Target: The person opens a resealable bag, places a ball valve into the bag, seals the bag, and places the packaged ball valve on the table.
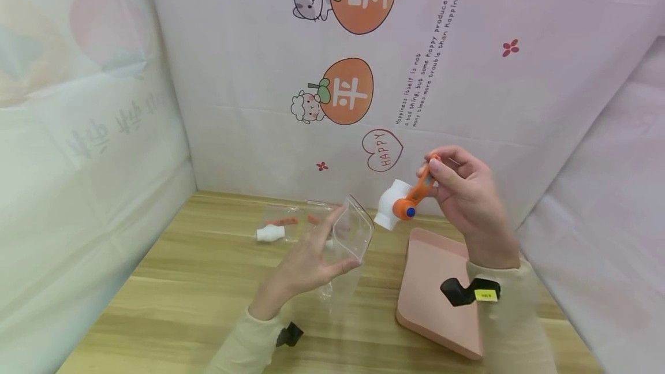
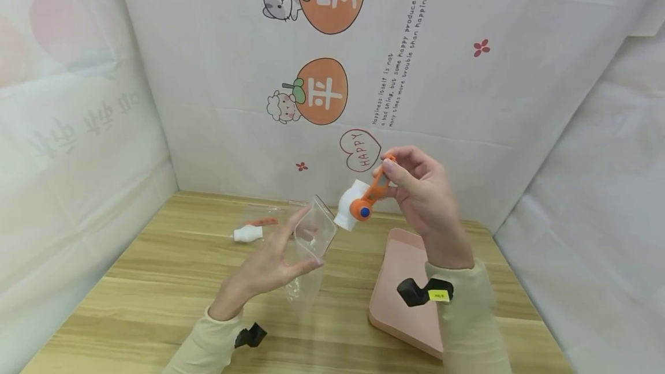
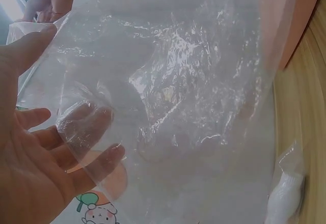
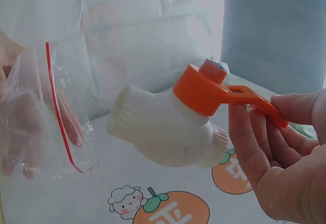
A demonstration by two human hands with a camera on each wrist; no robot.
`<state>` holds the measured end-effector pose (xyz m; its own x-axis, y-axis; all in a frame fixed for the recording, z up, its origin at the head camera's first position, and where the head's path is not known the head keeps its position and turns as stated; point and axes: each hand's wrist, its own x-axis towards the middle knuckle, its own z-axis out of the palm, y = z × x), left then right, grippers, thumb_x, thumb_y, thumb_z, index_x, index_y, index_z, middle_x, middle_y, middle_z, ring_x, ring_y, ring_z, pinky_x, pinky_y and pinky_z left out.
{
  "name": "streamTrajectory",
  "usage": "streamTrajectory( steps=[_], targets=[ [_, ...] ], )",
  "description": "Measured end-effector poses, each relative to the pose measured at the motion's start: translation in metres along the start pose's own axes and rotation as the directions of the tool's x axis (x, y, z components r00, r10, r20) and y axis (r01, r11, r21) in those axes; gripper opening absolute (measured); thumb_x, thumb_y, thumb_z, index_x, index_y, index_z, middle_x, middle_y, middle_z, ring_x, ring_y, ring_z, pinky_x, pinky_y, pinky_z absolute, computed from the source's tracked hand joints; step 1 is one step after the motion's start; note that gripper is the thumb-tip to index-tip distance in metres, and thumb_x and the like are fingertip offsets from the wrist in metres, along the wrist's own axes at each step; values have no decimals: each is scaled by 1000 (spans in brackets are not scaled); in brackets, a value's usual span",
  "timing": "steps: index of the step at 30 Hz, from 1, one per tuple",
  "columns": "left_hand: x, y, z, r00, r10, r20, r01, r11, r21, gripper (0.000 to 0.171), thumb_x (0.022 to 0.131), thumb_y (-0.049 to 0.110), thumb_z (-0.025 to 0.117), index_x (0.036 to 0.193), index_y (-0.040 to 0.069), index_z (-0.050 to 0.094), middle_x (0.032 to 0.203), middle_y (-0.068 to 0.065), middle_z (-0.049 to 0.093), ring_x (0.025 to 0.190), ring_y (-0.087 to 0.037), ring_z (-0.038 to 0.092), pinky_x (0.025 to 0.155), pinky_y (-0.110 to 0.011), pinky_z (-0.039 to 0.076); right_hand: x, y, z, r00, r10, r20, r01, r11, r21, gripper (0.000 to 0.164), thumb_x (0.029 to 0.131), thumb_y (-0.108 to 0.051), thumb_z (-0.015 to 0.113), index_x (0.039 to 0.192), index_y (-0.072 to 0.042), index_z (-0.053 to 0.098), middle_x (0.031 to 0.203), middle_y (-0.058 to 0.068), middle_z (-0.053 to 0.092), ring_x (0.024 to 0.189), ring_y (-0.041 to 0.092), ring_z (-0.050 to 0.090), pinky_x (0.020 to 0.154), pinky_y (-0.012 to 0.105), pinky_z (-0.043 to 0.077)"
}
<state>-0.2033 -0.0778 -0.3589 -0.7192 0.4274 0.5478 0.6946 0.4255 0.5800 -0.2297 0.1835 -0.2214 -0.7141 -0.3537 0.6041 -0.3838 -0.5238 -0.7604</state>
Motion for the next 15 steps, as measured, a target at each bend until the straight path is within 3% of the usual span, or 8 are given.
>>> streamTrajectory(
  steps=[4,9,15],
  targets=[
    [-1,0,-1,1000,-10,6,10,1000,-16,96,85,37,77,157,22,15,159,-6,32,128,-26,54,103,-45,48,8,8,16,1000,-5,12,6,998,-60,18,97,10,48,102,3,63,87,9,69,80,18,67,65,28,59],
    [-1,-1,-2,1000,23,0,-23,998,-56,96,85,34,77,157,21,15,155,-4,38,124,-21,57,99,-41,51,11,23,30,998,9,67,-1,992,-130,16,95,9,53,104,1,64,88,7,70,78,17,69,66,28,59],
    [1,-1,-3,998,60,-11,-60,995,-82,97,84,31,79,157,22,14,142,0,50,118,-16,59,95,-35,52,4,40,36,995,68,77,-41,949,-314,15,94,4,59,102,-6,65,87,1,71,74,13,69,67,30,60]
  ],
)
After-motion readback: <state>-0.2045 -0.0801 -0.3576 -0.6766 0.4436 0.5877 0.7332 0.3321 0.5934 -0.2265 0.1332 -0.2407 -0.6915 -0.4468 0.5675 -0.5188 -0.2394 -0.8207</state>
